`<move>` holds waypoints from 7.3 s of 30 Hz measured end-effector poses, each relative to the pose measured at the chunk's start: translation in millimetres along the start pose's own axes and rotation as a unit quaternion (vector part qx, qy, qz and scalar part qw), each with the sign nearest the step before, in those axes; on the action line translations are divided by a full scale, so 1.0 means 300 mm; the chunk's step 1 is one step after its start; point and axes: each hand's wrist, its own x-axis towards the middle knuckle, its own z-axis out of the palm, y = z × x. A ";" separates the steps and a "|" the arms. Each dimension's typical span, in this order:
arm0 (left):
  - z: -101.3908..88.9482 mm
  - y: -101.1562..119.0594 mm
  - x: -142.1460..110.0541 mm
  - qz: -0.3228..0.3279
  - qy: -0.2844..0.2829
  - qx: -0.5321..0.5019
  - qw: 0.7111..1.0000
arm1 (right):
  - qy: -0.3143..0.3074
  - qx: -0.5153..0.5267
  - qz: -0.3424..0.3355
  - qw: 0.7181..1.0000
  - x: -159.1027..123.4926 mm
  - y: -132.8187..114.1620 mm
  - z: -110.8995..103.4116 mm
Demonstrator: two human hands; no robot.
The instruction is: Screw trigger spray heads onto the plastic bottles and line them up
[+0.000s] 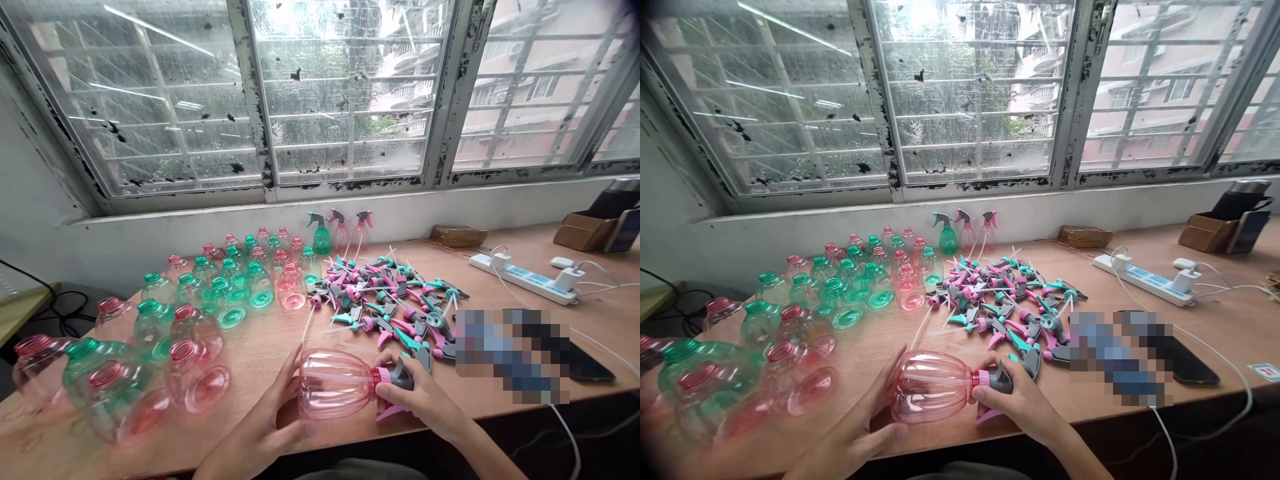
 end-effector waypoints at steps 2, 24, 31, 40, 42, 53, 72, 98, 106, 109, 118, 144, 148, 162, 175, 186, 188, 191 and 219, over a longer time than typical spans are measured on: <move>-0.001 0.015 -0.003 -0.003 0.007 -0.019 1.000 | -0.004 -0.003 -0.006 1.000 -0.002 -0.001 0.001; 0.013 0.040 0.003 -0.024 0.022 -0.024 0.999 | 0.019 -0.007 -0.001 1.000 -0.009 -0.023 0.016; 0.007 0.037 0.018 0.001 0.018 0.027 0.999 | 0.015 0.010 0.001 1.000 -0.007 -0.020 0.017; 0.003 0.002 0.017 0.016 0.013 0.018 1.000 | 0.007 0.015 -0.002 1.000 -0.001 0.002 0.003; 0.002 0.001 0.017 0.019 0.012 0.028 0.999 | 0.007 0.023 -0.004 1.000 0.000 0.013 0.000; 0.012 0.039 0.010 -0.008 0.015 -0.014 1.000 | 0.007 0.035 -0.004 0.999 -0.001 0.015 0.002; 0.017 0.025 0.005 0.000 0.041 0.004 0.999 | 0.015 0.012 0.006 1.000 -0.003 -0.010 0.007; 0.004 0.019 0.006 0.006 0.021 -0.035 0.999 | 0.020 -0.004 0.005 1.000 -0.002 -0.006 0.007; 0.005 0.048 0.004 -0.016 0.015 0.034 0.999 | 0.028 0.009 0.000 1.000 0.005 -0.001 0.000; 0.004 0.030 0.001 -0.004 0.028 0.052 0.998 | 0.028 0.015 -0.004 0.999 0.006 -0.007 0.003; -0.007 0.018 0.006 -0.005 -0.002 0.007 1.000 | 0.003 0.011 0.012 1.000 -0.007 -0.017 0.008; -0.011 0.038 0.004 -0.023 -0.014 0.066 0.997 | -0.022 0.015 0.011 1.000 -0.010 -0.023 0.008; -0.020 0.000 0.006 0.002 -0.006 0.104 0.995 | 0.001 0.022 0.019 1.000 -0.007 -0.023 0.012; -0.008 0.039 0.006 -0.008 -0.016 0.039 0.999 | -0.006 -0.008 0.017 1.000 -0.007 -0.021 0.008; -0.011 0.010 0.008 0.015 -0.024 -0.008 1.000 | -0.013 0.007 0.009 1.000 -0.008 -0.021 0.006; -0.006 -0.001 0.000 0.013 -0.024 0.043 0.999 | -0.022 0.022 0.014 0.999 -0.005 -0.025 0.013; -0.001 0.022 0.001 0.004 -0.026 0.013 1.000 | -0.020 0.013 0.014 1.000 -0.004 -0.024 0.012; -0.001 0.041 0.005 -0.007 -0.027 0.014 1.000 | -0.011 -0.006 0.012 1.000 -0.005 -0.019 0.008; 0.001 0.011 0.012 0.003 -0.013 -0.020 1.000 | -0.029 0.033 0.004 0.999 -0.009 -0.021 0.010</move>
